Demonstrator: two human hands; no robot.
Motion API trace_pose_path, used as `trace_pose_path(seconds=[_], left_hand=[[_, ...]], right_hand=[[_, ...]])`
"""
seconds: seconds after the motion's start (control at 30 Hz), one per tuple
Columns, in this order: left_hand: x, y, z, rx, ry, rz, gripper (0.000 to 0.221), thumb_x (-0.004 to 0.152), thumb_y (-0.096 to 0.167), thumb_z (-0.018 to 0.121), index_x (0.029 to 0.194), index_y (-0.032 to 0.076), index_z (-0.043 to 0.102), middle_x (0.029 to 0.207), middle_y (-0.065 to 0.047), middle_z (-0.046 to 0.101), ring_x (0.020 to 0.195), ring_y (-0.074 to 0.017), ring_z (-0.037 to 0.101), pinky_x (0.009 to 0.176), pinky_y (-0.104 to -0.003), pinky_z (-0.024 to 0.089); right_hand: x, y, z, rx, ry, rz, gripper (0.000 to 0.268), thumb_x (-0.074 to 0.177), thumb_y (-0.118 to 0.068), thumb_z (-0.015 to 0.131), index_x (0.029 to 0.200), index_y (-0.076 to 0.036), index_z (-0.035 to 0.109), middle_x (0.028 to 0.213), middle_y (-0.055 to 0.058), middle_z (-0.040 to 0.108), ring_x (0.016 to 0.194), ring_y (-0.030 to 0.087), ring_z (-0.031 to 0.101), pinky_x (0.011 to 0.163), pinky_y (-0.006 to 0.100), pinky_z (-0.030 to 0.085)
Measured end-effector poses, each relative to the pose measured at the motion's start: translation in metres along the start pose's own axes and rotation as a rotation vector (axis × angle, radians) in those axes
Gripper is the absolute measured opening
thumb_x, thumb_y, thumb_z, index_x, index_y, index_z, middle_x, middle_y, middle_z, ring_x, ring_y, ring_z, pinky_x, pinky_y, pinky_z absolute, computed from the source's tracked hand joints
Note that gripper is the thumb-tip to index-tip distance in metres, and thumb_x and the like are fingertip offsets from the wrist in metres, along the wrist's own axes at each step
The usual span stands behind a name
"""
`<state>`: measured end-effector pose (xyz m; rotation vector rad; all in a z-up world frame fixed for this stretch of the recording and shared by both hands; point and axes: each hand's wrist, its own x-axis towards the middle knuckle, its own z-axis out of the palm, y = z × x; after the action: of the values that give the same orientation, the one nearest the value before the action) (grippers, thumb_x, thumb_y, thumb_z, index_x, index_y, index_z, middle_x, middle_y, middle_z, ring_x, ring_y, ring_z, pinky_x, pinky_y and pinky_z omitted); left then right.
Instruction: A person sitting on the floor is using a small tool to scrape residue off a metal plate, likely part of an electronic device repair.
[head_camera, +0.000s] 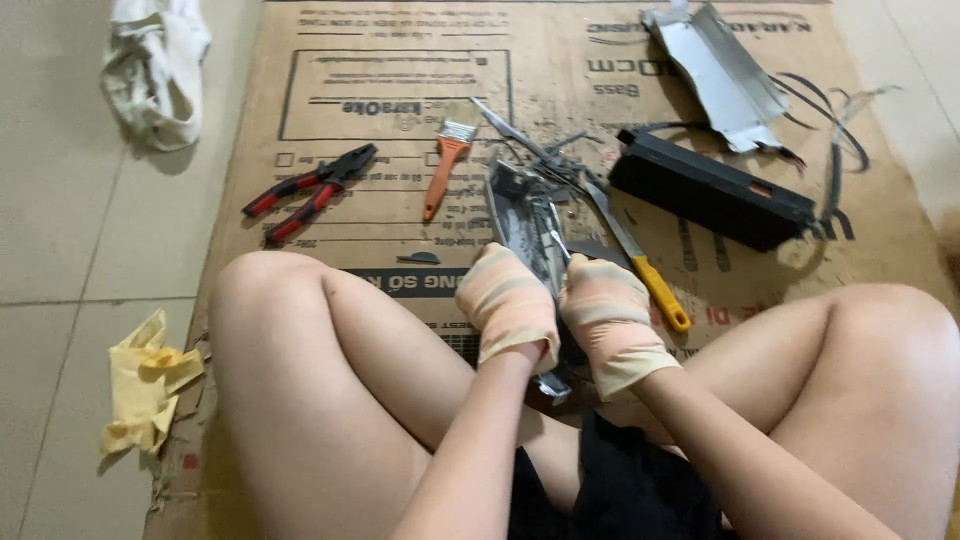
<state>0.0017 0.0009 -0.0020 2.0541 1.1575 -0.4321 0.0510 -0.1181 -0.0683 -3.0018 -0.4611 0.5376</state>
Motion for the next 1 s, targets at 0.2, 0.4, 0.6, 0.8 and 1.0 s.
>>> trace_pose_path(seconds=[0.2, 0.4, 0.6, 0.8, 1.0], left_hand=[[0.008, -0.007, 0.003, -0.005, -0.028, -0.025, 0.070, 0.080, 0.021, 0.065, 0.147, 0.014, 0.046, 0.126, -0.019, 0.067, 0.118, -0.0417, 0.065, 0.090, -0.055, 0.057], [0.009, -0.019, 0.011, -0.001, -0.048, -0.054, 0.072, 0.079, 0.021, 0.065, 0.148, 0.013, 0.045, 0.126, -0.019, 0.067, 0.118, -0.0417, 0.065, 0.090, -0.055, 0.057], [0.017, -0.022, 0.011, -0.007, -0.071, -0.086, 0.073, 0.078, 0.021, 0.065, 0.148, 0.013, 0.044, 0.126, -0.019, 0.067, 0.118, -0.0418, 0.065, 0.090, -0.055, 0.057], [0.016, -0.032, 0.010, -0.005, -0.094, -0.086, 0.075, 0.078, 0.020, 0.065, 0.149, 0.013, 0.044, 0.126, -0.019, 0.067, 0.118, -0.0419, 0.065, 0.090, -0.055, 0.057], [0.019, -0.036, -0.003, -0.010, -0.105, -0.074, 0.076, 0.077, 0.020, 0.065, 0.150, 0.013, 0.043, 0.126, -0.019, 0.067, 0.118, -0.0419, 0.065, 0.089, -0.055, 0.057]], right_hand=[[-0.046, 0.003, -0.052, 0.299, 0.109, 0.107, 0.044, 0.095, -0.037, 0.049, 0.131, -0.022, 0.069, 0.116, 0.020, 0.074, 0.114, 0.042, 0.066, 0.096, 0.055, 0.054], [-0.008, 0.000, -0.036, 0.412, -0.042, 0.188, 0.056, 0.077, -0.044, 0.077, 0.123, -0.014, 0.070, 0.109, 0.013, 0.076, 0.115, 0.036, 0.067, 0.099, 0.050, 0.055], [0.023, 0.017, -0.004, 0.365, -0.008, 0.145, 0.039, 0.084, -0.047, 0.068, 0.111, -0.020, 0.072, 0.100, 0.009, 0.076, 0.111, 0.033, 0.069, 0.093, 0.048, 0.056], [0.034, 0.028, -0.005, 0.312, 0.004, 0.119, 0.035, 0.086, -0.048, 0.061, 0.109, -0.023, 0.073, 0.102, 0.011, 0.075, 0.109, 0.034, 0.069, 0.090, 0.050, 0.057], [0.057, 0.038, -0.034, 0.367, 0.138, 0.134, 0.042, 0.082, -0.048, 0.062, 0.114, -0.023, 0.072, 0.099, 0.012, 0.074, 0.105, 0.036, 0.070, 0.087, 0.051, 0.057]])
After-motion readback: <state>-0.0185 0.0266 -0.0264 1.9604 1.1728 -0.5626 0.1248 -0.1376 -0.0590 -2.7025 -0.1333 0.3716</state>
